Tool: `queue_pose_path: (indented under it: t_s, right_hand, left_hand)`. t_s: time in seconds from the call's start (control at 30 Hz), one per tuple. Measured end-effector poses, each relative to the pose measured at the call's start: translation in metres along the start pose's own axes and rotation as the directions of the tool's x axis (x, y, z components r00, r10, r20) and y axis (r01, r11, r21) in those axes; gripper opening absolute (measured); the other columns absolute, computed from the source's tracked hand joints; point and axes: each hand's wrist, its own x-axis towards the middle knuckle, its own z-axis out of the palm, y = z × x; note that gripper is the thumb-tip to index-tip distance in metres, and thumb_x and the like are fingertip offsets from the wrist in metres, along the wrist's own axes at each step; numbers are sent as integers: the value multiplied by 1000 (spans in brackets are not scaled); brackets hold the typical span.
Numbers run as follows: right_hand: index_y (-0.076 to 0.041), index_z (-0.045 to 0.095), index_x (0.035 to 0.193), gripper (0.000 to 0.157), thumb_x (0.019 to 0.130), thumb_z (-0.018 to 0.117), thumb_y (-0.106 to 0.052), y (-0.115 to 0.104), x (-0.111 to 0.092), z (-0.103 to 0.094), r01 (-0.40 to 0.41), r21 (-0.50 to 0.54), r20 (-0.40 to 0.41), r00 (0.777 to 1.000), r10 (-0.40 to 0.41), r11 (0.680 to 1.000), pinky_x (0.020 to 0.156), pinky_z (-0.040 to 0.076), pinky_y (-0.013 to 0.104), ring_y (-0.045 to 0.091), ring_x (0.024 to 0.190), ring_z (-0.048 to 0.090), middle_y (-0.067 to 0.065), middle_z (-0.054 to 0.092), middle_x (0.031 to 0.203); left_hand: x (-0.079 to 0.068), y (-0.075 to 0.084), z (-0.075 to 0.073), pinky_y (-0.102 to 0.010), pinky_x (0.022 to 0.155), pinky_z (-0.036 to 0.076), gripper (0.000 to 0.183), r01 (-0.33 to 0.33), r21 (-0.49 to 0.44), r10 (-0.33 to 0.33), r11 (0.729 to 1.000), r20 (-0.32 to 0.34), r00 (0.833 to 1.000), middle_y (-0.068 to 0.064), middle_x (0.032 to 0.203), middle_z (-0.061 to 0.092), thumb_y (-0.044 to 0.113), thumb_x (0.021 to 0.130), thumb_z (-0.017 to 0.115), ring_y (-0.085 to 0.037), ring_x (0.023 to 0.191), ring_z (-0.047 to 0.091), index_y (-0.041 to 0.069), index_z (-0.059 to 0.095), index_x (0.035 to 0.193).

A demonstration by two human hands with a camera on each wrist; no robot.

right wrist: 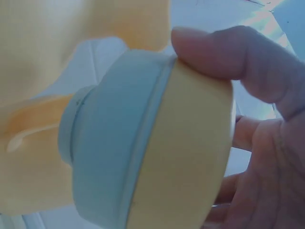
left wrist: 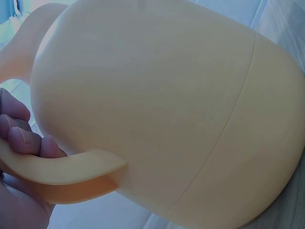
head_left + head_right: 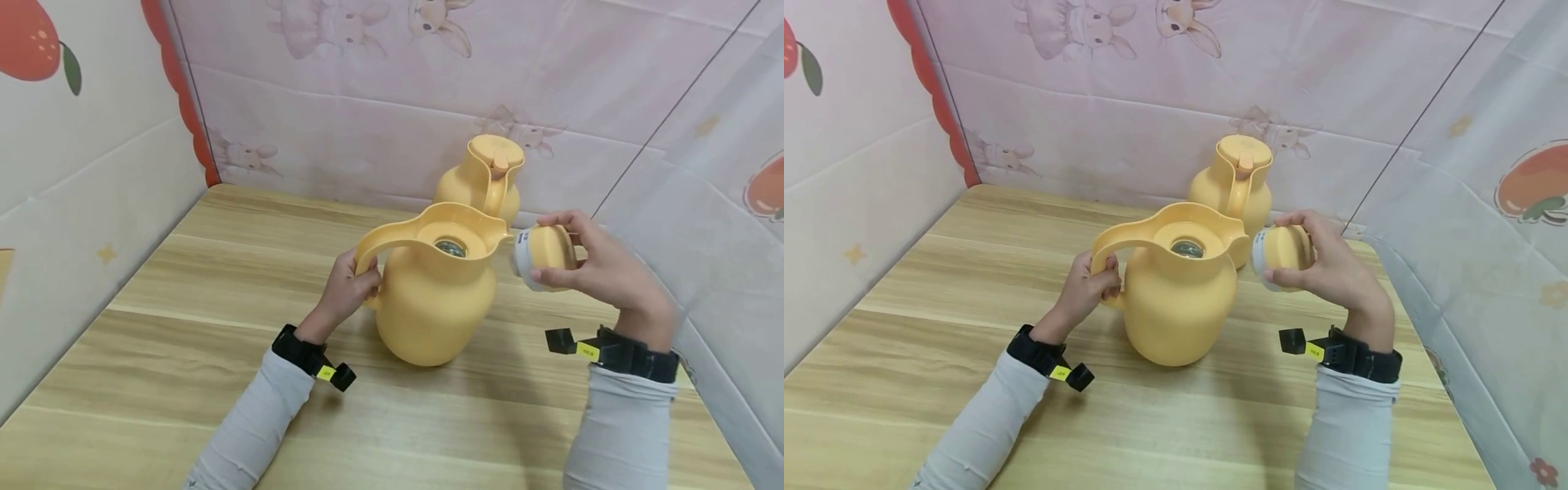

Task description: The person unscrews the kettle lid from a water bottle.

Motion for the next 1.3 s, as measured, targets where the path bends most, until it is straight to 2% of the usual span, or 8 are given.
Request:
queue_pose_path:
  t_s: [0.13, 0.27, 0.47, 0.57, 0.7, 0.87, 1.1, 1.3]
  right_hand:
    - [-10, 41, 122, 63, 70, 76, -7, 10, 1, 8, 5, 38, 1, 1000, -5, 999, 62, 51, 26, 23, 96, 43, 8, 41, 113]
    - [-10, 41, 122, 63, 70, 76, -7, 19, 1, 14, -5, 53, 17, 1000, 4, 999, 62, 50, 29, 25, 98, 40, 7, 39, 116]
    - [-8, 43, 122, 63, 69, 76, -8, 27, -2, 20, 10, 23, 39, 999, -11, 1000, 64, 47, 31, 23, 91, 40, 7, 43, 113]
    - [-8, 44, 121, 62, 68, 77, -8, 30, -2, 23, 16, 2, 42, 999, -16, 1000, 69, 44, 35, 21, 89, 42, 8, 46, 108]
    - [-6, 46, 120, 61, 68, 77, -10, 34, -2, 26, 31, -15, 57, 998, -30, 999, 75, 39, 43, 22, 92, 43, 11, 48, 111]
    - [-4, 43, 127, 65, 72, 75, -14, 43, -2, 30, 35, -9, 122, 992, -34, 999, 72, 43, 44, 26, 88, 46, 15, 47, 110]
    - [-6, 43, 128, 65, 72, 74, -12, 50, -4, 35, 1, 14, 168, 986, -3, 1000, 69, 45, 41, 27, 85, 47, 15, 48, 109]
    - [-9, 40, 126, 64, 72, 74, -16, 55, -8, 40, -105, 62, 186, 978, 92, 993, 62, 48, 39, 30, 82, 51, 18, 50, 99]
  left_hand:
    - [0, -1, 0, -23, 41, 35, 11, -8, 4, 8, 1000, 1, 1000, -9, 52, 41, -10, 74, 42, -19, 44, 41, 0, 42, 70]
    - [1, -3, 1, -23, 41, 35, 11, -14, 2, 14, 1000, 3, 1000, -7, 51, 41, -9, 73, 42, -19, 43, 40, 1, 42, 69]
    - [1, -3, 1, -23, 40, 34, 11, -20, 0, 20, 1000, 1, 1000, -8, 51, 41, -8, 73, 42, -19, 43, 40, 1, 41, 69]
    - [1, -3, 1, -22, 41, 34, 10, -22, 1, 22, 1000, 4, 1000, -8, 51, 41, -7, 74, 42, -19, 43, 40, 2, 41, 69]
    - [1, -3, 1, -22, 40, 35, 10, -18, 0, 18, 1000, 2, 1000, -9, 51, 41, -8, 74, 42, -19, 43, 40, 1, 41, 68]
    - [0, -3, 0, -23, 40, 35, 11, -20, -4, 20, 1000, -1, 1000, -10, 52, 41, -8, 74, 42, -20, 44, 40, 1, 42, 69]
    - [0, -4, 0, -23, 40, 34, 12, -19, -11, 19, 1000, -5, 1000, -10, 51, 41, -8, 73, 42, -20, 43, 40, 2, 42, 68]
    - [0, -4, 0, -23, 40, 34, 12, -17, -9, 17, 1000, -3, 1000, -10, 51, 41, -8, 73, 42, -20, 43, 40, 2, 42, 68]
